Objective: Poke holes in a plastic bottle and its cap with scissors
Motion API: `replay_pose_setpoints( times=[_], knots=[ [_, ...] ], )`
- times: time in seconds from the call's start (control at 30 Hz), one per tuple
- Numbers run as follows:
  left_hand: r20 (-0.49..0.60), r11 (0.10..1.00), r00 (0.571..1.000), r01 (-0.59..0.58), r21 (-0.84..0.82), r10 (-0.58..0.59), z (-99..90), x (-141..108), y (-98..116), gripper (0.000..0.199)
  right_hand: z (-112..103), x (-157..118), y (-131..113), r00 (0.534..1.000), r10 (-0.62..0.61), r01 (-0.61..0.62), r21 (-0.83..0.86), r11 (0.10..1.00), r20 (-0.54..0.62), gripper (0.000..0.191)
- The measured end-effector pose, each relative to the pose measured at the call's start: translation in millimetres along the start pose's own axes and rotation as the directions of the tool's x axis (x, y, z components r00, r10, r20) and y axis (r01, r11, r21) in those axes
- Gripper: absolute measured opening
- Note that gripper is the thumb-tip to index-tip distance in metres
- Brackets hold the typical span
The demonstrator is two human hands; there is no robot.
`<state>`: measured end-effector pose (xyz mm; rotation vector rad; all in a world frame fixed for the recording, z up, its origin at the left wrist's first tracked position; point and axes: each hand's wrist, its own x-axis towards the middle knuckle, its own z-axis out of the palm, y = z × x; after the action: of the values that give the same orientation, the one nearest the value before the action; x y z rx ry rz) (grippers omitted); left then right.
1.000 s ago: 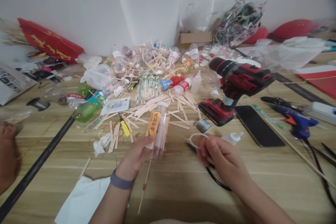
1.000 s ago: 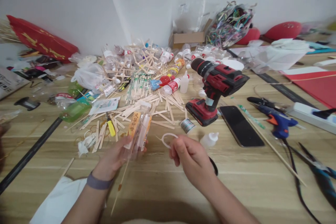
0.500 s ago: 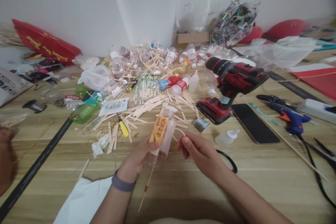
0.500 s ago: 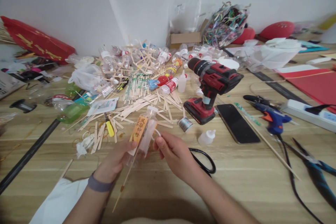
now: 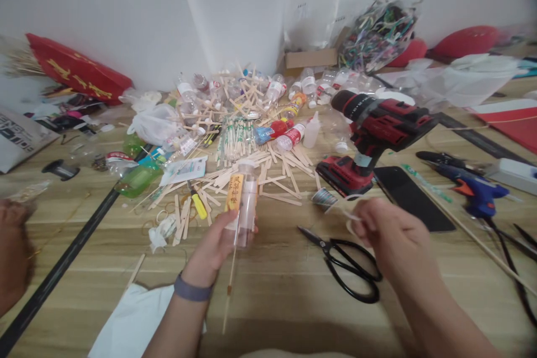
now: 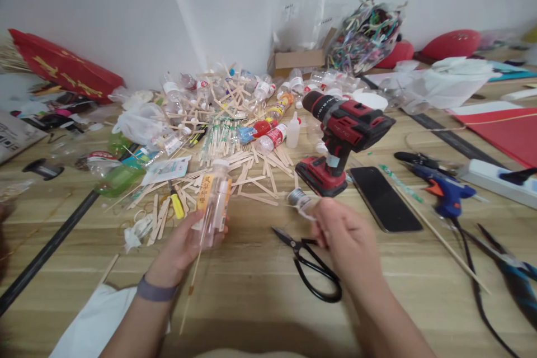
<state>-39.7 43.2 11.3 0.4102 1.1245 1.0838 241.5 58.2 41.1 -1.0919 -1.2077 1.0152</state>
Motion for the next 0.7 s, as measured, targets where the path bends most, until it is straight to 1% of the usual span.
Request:
replay_pose_setpoints(
  times=[0.03, 0.07, 0.13, 0.17, 0.2, 0.23, 0.3, 0.37, 0.43, 0.5, 0.6, 0.7],
  knots=[
    [-0.011, 1.000, 1.000, -0.007, -0.014, 0.007, -0.5, 0, 1, 0.034, -5, 3, -4, 0.993, 0.002, 0.010, 0.098, 0.995, -0.120, 0.051],
    [-0.019, 1.000, 1.000, -0.015, -0.023, 0.014, -0.9, 0, 2, 0.035, -10, 5, -8, 0.968, -0.008, 0.055, 0.182, 0.982, -0.251, 0.050],
    [-0.015, 0.999, 1.000, -0.022, -0.026, 0.022, -0.7, -1, 1, 0.039, -16, 10, -19, 0.887, -0.031, 0.167, 0.256, 0.952, -0.461, 0.048],
    [-0.005, 1.000, 1.000, -0.020, -0.024, 0.020, -0.2, -1, 1, 0.041, -18, 12, -25, 0.850, -0.033, 0.201, 0.265, 0.943, -0.525, 0.046],
    [0.007, 1.000, 1.000, -0.016, -0.020, 0.016, 0.6, -1, -1, 0.043, -19, 13, -29, 0.832, -0.023, 0.211, 0.278, 0.937, -0.555, 0.044],
    [0.019, 1.000, 1.000, -0.009, -0.016, 0.010, 1.4, -2, -2, 0.044, -19, 13, -32, 0.825, -0.004, 0.209, 0.298, 0.932, -0.565, 0.044],
    [0.039, 1.000, 0.999, -0.001, -0.012, 0.001, 2.7, -2, -4, 0.044, -15, 11, -35, 0.839, 0.040, 0.180, 0.346, 0.921, -0.542, 0.049],
    [0.048, 1.000, 0.999, 0.002, -0.017, -0.001, 3.1, -2, -5, 0.043, -8, 6, -32, 0.876, 0.020, 0.176, 0.359, 0.917, -0.481, 0.053],
    [0.053, 1.000, 0.999, 0.001, -0.025, 0.000, 2.7, -2, -6, 0.041, 0, 2, -26, 0.919, -0.012, 0.166, 0.360, 0.918, -0.394, 0.054],
    [0.057, 0.999, 0.998, 0.006, -0.032, -0.004, 2.1, -1, -6, 0.042, 8, -2, -20, 0.952, -0.010, 0.125, 0.360, 0.924, -0.305, 0.056],
    [0.054, 0.999, 0.998, 0.011, -0.048, -0.008, 1.8, -2, -5, 0.041, 13, -3, -14, 0.969, 0.020, 0.073, 0.362, 0.929, -0.247, 0.059],
    [0.025, 0.997, 1.000, 0.006, -0.077, -0.004, 1.9, -2, -2, 0.028, 7, 0, -18, 0.965, 0.027, 0.081, 0.395, 0.915, -0.260, 0.061]
  ],
)
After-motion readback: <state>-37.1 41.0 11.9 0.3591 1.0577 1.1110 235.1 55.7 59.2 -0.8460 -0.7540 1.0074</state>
